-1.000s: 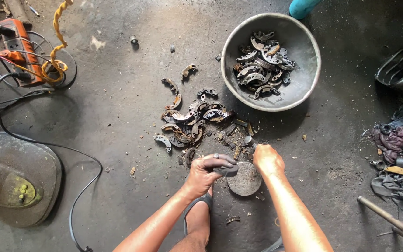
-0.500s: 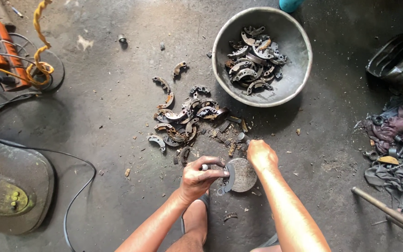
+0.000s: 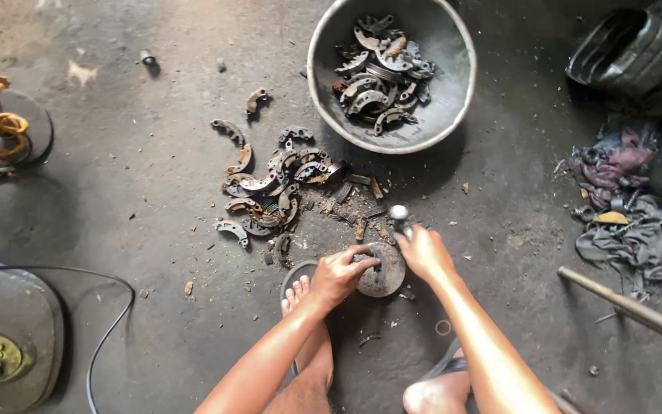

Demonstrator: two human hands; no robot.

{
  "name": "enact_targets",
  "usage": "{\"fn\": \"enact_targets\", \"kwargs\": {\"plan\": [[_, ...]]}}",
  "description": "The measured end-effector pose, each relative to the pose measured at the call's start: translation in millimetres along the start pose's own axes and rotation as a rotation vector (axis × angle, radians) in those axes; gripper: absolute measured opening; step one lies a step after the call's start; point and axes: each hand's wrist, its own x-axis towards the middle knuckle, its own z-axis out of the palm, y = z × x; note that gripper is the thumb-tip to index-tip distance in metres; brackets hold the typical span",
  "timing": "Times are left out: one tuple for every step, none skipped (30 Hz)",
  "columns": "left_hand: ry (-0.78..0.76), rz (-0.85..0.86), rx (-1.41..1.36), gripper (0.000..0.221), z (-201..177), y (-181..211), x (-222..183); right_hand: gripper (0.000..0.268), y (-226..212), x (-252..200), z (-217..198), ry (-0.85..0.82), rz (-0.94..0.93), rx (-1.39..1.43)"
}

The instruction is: Dismantling used motorcycle brake shoes on a workshop floor using a hammer and a metal base.

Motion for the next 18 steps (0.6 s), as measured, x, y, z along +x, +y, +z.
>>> {"fn": "enact_targets", "kwargs": {"plan": [[-0.006,0.004,0.001,0.051,9.7,-6.2,-2.4,0.043,16.7,-3.0,7.7,0.001,0.003,0.006],[-0.052,-0.004,0.057,0.046,19.6,-12.8,-4.9,0.043,33.3,-5.8,16.0,0.082,-0.024,0.07],[-0.101,-0.016,0.107,0.04,30.9,-16.6,-11.4,0.044,52.7,-12.3,25.5,0.158,-0.043,0.131],[-0.111,-0.018,0.103,0.04,29.2,-11.1,-14.0,0.044,69.8,-22.3,39.0,0.154,-0.034,0.134],[-0.077,-0.023,0.108,0.037,26.9,-6.9,-13.9,0.042,84.5,-28.6,50.4,0.221,-0.045,0.18],[-0.044,-0.027,0.114,0.034,24.0,-2.2,-13.8,0.043,99.0,-35.6,61.6,0.288,-0.056,0.226],[-0.045,-0.028,0.115,0.034,22.2,1.6,-14.7,0.043,87.9,-52.1,56.1,0.286,-0.056,0.227],[-0.109,-0.041,0.211,0.032,20.3,5.7,-15.5,0.042,77.0,-68.9,50.3,0.19,0.067,0.38],[-0.173,-0.05,0.306,0.031,18.5,9.3,-14.6,0.041,65.8,-84.7,43.7,0.095,0.189,0.533],[-0.174,-0.048,0.307,0.031,16.8,11.4,-14.4,0.041,65.7,-91.2,46.6,0.096,0.19,0.535],[-0.149,-0.068,0.306,0.031,15.5,14.2,-15.5,0.039,65.9,-98.2,49.6,0.111,0.171,0.568],[-0.125,-0.089,0.304,0.032,14.3,16.7,-16.7,0.037,66.3,-105.0,52.9,0.125,0.151,0.601],[-0.129,-0.089,0.302,0.032,13.2,16.8,-17.5,0.037,58.5,-110.3,47.9,0.125,0.156,0.602],[-0.167,-0.07,0.279,0.031,12.3,16.7,-18.3,0.037,50.8,-115.3,43.0,0.111,0.169,0.63],[-0.204,-0.055,0.258,0.032,11.1,16.7,-20.0,0.037,42.8,-120.1,38.4,0.094,0.181,0.657],[-0.207,-0.058,0.258,0.032,16.1,13.3,-24.3,0.037,34.3,-125.2,29.7,0.09,0.183,0.657],[-0.187,-0.018,0.273,0.031,20.1,8.9,-28.7,0.035,25.0,-130.0,22.0,0.128,0.103,0.693],[-0.167,0.023,0.288,0.032,24.0,4.6,-33.1,0.032,15.7,-134.7,14.1,0.167,0.022,0.729]]}}
